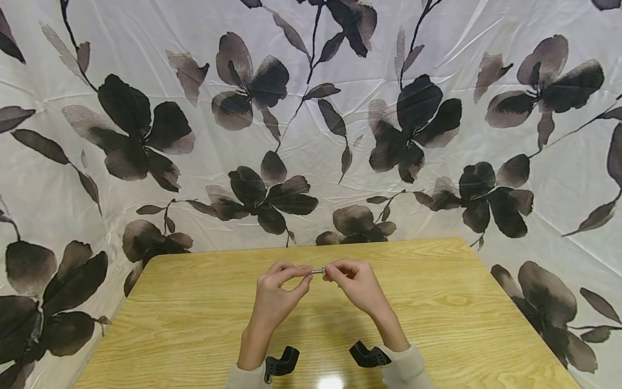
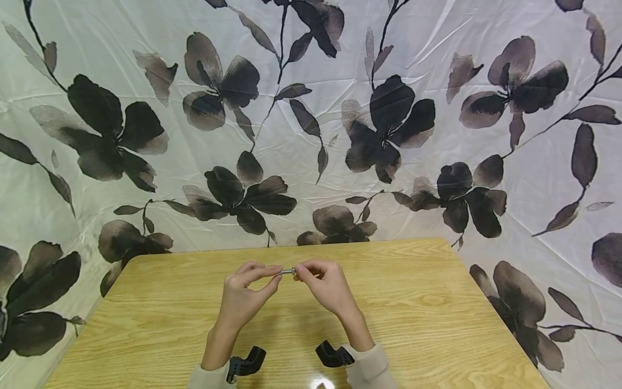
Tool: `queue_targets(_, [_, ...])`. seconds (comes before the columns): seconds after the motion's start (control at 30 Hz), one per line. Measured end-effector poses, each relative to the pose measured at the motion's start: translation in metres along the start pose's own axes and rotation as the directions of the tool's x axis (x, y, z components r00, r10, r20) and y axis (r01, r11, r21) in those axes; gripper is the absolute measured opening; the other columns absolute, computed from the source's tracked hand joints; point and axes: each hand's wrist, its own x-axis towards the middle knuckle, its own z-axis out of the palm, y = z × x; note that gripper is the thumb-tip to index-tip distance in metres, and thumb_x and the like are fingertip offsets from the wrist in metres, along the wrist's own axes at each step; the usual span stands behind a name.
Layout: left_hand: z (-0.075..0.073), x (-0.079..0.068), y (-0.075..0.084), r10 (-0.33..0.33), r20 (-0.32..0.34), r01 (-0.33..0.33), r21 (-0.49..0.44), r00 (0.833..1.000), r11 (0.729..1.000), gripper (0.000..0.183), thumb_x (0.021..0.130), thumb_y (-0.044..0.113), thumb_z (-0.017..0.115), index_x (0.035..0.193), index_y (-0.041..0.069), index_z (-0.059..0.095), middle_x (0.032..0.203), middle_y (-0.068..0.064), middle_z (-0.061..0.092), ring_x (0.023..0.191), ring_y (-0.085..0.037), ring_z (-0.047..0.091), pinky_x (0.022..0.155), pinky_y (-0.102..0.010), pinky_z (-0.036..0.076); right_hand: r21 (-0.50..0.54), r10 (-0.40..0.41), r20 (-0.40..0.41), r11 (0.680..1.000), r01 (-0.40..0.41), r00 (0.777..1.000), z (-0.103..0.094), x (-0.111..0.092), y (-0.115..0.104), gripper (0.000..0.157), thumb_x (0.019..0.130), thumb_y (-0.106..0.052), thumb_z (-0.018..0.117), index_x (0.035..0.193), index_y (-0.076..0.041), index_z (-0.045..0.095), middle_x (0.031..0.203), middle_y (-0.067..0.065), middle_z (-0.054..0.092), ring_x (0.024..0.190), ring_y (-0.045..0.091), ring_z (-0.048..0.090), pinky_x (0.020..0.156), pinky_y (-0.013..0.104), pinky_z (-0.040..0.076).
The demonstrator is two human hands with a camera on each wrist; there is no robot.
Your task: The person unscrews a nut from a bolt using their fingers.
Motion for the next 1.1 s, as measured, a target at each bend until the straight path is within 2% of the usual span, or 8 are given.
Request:
queue_targets(0.33, [-0.0007,-0.0017,-0.0011,-0.013,0.009,0.013,0.006,1.0,1.0,0.026,0.075,-0.006,0.086,0.097,0.007,0.084,0.088,-0.003,0.078,0.075,-0.015,0.065,0.061,-0.016,0.05,0.027,-0.052,0.073,0.998,0.05,0.996,-0.0016,-0.0021,-0.0013,0.019,0.1,-0.019,0.069,0.113,-0.007,0.076,0.102,0.012,0.078,0.094,0.02,0.074,0.078,0.027,0.058])
queue_targets(0.5, [-0.0014,-0.0021,-0.0019,-0.022,0.007,0.022,0.01,1.0,1.0,0.026,0.075,-0.006,0.086,0.098,0.007,0.083,0.087,-0.002,0.077,0.074,-0.015,0.064,0.061,-0.016,0.049,0.037,-0.084,0.079,0.996,0.082,0.993,-0.0015,-0.0024,-0.0019,0.019,0.098,-0.015,0.072,0.115,-0.008,0.075,0.107,0.013,0.076,0.096,0.018,0.072,0.078,0.027,0.059])
queue_targets(0.67, [-0.0019,-0.0025,-0.0021,-0.023,0.012,0.023,0.018,1.0,1.0,0.026,0.075,-0.006,0.086,0.098,0.007,0.083,0.085,-0.001,0.074,0.073,-0.013,0.061,0.06,-0.015,0.046,0.05,-0.146,0.087,0.989,0.142,0.985,-0.0018,-0.0034,-0.0025,0.02,0.098,-0.011,0.07,0.117,-0.006,0.074,0.114,0.013,0.075,0.102,0.023,0.071,0.082,0.03,0.059])
queue_targets(0.77, [-0.0016,-0.0025,-0.0019,-0.024,0.012,0.024,0.024,1.0,0.999,0.026,0.075,-0.005,0.086,0.098,0.007,0.083,0.085,-0.001,0.073,0.072,-0.012,0.06,0.059,-0.015,0.045,0.074,-0.193,0.083,0.98,0.187,0.978,-0.0017,-0.0035,-0.002,0.019,0.099,-0.008,0.069,0.117,-0.005,0.074,0.117,0.014,0.074,0.106,0.026,0.07,0.086,0.031,0.059])
queue_targets(0.97, [-0.0008,-0.0034,-0.0022,-0.032,0.014,0.032,0.029,0.999,0.999,0.026,0.075,-0.005,0.086,0.097,0.008,0.084,0.083,-0.001,0.072,0.072,-0.012,0.06,0.059,-0.014,0.045,0.101,-0.281,0.053,0.956,0.275,0.958,-0.0005,-0.003,0.0017,0.017,0.099,0.0,0.065,0.113,-0.003,0.075,0.115,0.017,0.073,0.108,0.02,0.07,0.089,0.032,0.059])
queue_targets(1.1, [-0.0006,-0.0032,-0.0023,-0.031,0.009,0.03,0.029,0.999,0.999,0.027,0.075,-0.005,0.086,0.098,0.008,0.084,0.084,-0.001,0.074,0.072,-0.012,0.06,0.058,-0.014,0.044,0.085,-0.254,0.017,0.964,0.252,0.967,-0.0003,-0.0026,0.0015,0.018,0.101,-0.003,0.064,0.116,-0.001,0.073,0.114,0.018,0.074,0.107,0.021,0.07,0.088,0.031,0.058])
